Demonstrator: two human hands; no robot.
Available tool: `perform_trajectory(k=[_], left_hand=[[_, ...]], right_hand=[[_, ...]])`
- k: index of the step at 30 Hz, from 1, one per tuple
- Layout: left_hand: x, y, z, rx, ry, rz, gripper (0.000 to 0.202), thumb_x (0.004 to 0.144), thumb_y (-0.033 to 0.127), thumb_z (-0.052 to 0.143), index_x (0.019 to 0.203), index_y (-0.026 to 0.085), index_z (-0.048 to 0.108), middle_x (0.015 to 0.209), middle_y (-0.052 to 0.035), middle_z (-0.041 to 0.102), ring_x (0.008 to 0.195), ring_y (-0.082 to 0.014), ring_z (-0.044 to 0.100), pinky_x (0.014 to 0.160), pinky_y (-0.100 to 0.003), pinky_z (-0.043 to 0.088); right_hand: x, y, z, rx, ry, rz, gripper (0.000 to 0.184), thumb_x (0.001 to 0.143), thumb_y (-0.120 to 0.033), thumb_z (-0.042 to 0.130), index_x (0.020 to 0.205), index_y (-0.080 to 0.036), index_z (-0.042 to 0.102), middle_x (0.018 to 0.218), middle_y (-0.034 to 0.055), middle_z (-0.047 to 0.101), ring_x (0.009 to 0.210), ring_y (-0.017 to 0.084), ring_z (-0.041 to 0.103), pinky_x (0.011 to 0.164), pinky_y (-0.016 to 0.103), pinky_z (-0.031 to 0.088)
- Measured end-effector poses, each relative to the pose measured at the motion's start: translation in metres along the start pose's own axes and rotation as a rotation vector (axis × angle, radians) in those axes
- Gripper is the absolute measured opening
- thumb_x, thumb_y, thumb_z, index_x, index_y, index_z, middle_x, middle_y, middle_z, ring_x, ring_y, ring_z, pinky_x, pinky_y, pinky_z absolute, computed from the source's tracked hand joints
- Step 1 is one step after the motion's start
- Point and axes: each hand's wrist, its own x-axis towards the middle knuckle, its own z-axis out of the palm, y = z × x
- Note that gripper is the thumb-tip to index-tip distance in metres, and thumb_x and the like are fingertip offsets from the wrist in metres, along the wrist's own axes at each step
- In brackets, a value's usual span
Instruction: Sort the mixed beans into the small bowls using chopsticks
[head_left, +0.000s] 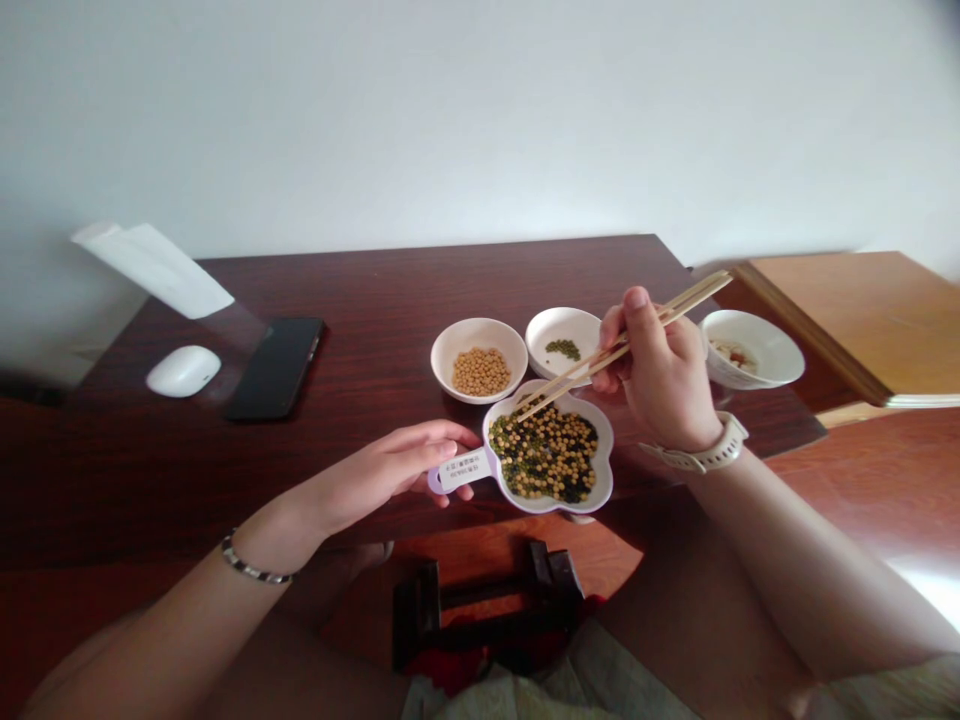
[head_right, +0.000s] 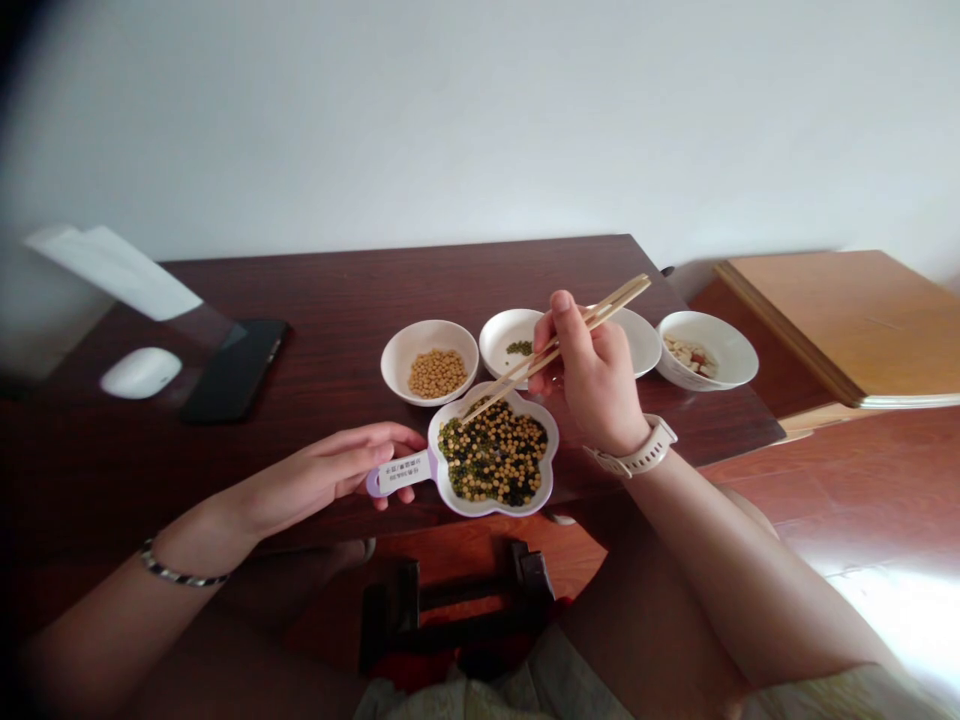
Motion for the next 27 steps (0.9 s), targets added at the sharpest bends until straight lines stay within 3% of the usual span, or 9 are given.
perform_trajectory(k=[5, 20, 27], left_hand=[[-0.001, 0.001, 0.001, -0.013, 0.002, -0.004, 0.035, 0.116, 0.041, 0.061, 0.139, 0.016, 0.068, 0.132, -0.0097, 0.076, 0.107, -0.0208, 0.078, 0.086, -0.029, 0.059], [-0.001, 0.000, 0.002, -0.029, 0.024, -0.010, 0.038, 0.114, 0.040, 0.063, 0.140, 0.012, 0.066, 0.116, -0.0082, 0.077, 0.100, -0.0198, 0.075, 0.084, -0.030, 0.058], [-0.001, -0.001, 0.002, -0.046, 0.025, 0.002, 0.038, 0.114, 0.040, 0.063, 0.140, 0.012, 0.066, 0.116, -0.0089, 0.077, 0.101, -0.0205, 0.074, 0.085, -0.031, 0.058]], right_hand=[[-0.003, 0.002, 0.002, -0.027, -0.056, 0.035, 0.057, 0.106, -0.073, 0.060, 0.077, -0.024, 0.067, 0.052, 0.0005, 0.063, 0.039, 0.013, 0.057, 0.039, 0.026, 0.043], [-0.010, 0.005, 0.013, -0.159, -0.150, -0.070, 0.056, 0.112, -0.066, 0.054, 0.078, -0.024, 0.066, 0.052, -0.0012, 0.064, 0.045, 0.015, 0.064, 0.044, 0.027, 0.045], [-0.013, 0.004, 0.017, -0.197, -0.205, -0.104, 0.055, 0.116, -0.062, 0.049, 0.080, -0.023, 0.064, 0.054, -0.0010, 0.066, 0.047, 0.013, 0.061, 0.048, 0.026, 0.044]])
